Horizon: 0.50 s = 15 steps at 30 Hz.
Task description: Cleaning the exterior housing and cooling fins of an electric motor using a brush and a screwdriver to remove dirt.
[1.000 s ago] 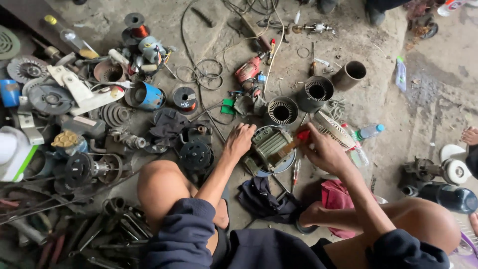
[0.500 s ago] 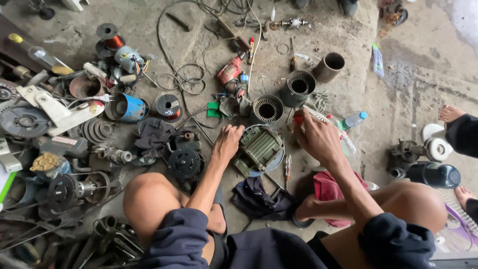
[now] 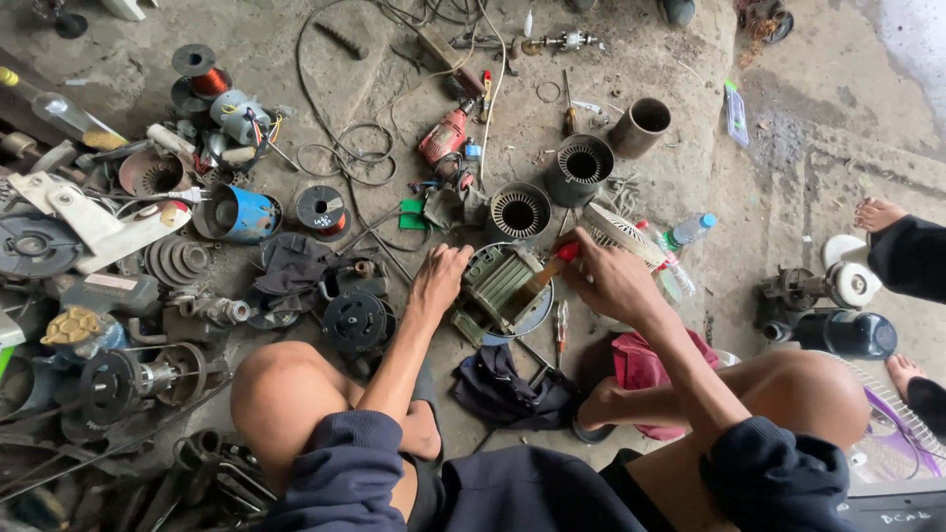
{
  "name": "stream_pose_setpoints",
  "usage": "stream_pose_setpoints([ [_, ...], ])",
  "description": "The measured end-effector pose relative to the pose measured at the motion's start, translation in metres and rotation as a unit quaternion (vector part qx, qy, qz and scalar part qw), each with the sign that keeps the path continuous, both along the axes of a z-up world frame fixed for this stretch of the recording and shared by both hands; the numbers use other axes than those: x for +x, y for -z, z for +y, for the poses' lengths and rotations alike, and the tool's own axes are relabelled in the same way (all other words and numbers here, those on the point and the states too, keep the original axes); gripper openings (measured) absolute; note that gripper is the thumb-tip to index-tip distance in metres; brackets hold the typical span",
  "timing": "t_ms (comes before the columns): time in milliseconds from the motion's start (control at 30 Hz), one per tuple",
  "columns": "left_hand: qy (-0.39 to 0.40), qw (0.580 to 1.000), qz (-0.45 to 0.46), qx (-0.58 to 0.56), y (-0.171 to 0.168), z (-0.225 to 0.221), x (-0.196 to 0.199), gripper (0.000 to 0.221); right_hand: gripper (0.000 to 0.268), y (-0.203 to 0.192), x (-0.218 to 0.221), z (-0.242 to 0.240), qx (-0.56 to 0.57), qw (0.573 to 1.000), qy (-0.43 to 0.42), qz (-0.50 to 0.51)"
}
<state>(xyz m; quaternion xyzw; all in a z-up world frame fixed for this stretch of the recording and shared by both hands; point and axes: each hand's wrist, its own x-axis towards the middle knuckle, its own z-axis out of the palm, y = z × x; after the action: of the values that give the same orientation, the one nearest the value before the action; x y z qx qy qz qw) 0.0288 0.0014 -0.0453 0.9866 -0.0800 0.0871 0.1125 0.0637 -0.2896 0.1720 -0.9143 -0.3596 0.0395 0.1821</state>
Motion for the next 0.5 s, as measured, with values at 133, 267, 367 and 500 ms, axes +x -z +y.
stream_pose_setpoints([
  [133, -0.001, 0.999, -0.003, -0.032, -0.007, 0.001, -0.006, 0.034, 0.034, -0.032, -0.004, 0.014, -0.049, 0.993, 0.050, -0.094],
  [267, 0.002, 0.998, 0.004, -0.060, -0.015, 0.003, -0.010, 0.034, 0.032, -0.023, -0.010, 0.009, 0.069, 0.996, 0.017, 0.054],
  [367, -0.003, 0.998, -0.015, -0.059, -0.008, 0.003, -0.004, 0.035, 0.036, -0.014, -0.002, 0.008, -0.020, 0.998, 0.009, -0.060],
  [500, -0.003, 0.999, 0.010, -0.047, -0.021, 0.001, -0.010, 0.029, 0.034, -0.034, -0.014, 0.016, 0.073, 0.997, 0.011, -0.010],
])
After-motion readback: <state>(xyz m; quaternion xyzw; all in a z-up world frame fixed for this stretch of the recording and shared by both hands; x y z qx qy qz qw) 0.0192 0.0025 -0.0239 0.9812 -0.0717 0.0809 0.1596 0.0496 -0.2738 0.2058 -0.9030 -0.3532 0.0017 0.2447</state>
